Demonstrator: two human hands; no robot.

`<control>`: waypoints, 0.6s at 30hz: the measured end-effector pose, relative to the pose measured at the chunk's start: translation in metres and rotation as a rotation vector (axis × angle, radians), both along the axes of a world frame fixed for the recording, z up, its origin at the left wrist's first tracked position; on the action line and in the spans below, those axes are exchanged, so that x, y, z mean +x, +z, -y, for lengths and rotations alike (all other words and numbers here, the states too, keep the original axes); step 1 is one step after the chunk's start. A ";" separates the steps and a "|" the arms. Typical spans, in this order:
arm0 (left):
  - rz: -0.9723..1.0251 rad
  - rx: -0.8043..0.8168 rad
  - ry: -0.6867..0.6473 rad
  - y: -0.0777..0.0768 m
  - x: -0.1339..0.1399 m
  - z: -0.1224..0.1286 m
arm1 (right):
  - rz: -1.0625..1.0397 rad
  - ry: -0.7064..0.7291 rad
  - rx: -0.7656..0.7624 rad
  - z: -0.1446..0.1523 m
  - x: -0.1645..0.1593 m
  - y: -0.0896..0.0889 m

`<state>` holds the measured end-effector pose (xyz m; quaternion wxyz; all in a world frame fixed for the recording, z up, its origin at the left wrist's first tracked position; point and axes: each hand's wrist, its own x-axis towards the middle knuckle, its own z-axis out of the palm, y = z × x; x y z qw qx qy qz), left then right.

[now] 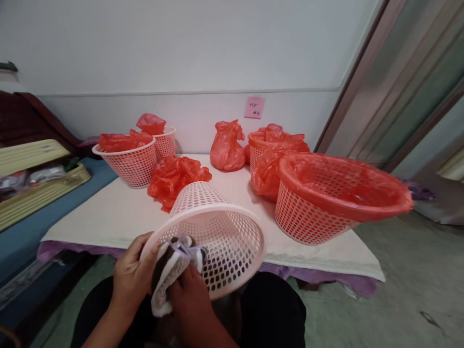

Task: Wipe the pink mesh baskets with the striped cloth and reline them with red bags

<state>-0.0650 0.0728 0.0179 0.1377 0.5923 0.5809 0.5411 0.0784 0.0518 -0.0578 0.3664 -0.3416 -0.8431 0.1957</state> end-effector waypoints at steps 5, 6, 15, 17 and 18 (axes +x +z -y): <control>-0.005 0.013 0.020 0.005 -0.007 -0.002 | 0.027 0.079 0.050 0.005 -0.005 -0.001; 0.004 -0.003 0.002 0.007 -0.006 -0.003 | 0.046 0.061 0.106 0.005 -0.007 -0.007; 0.096 -0.102 0.006 0.001 0.010 0.000 | -0.040 -0.108 0.228 -0.004 -0.012 -0.032; 0.073 -0.150 -0.002 -0.010 0.013 0.009 | -0.165 -0.119 0.130 -0.002 -0.013 -0.018; 0.067 -0.175 -0.007 -0.016 0.015 0.015 | -0.234 -0.116 0.069 0.000 -0.013 -0.009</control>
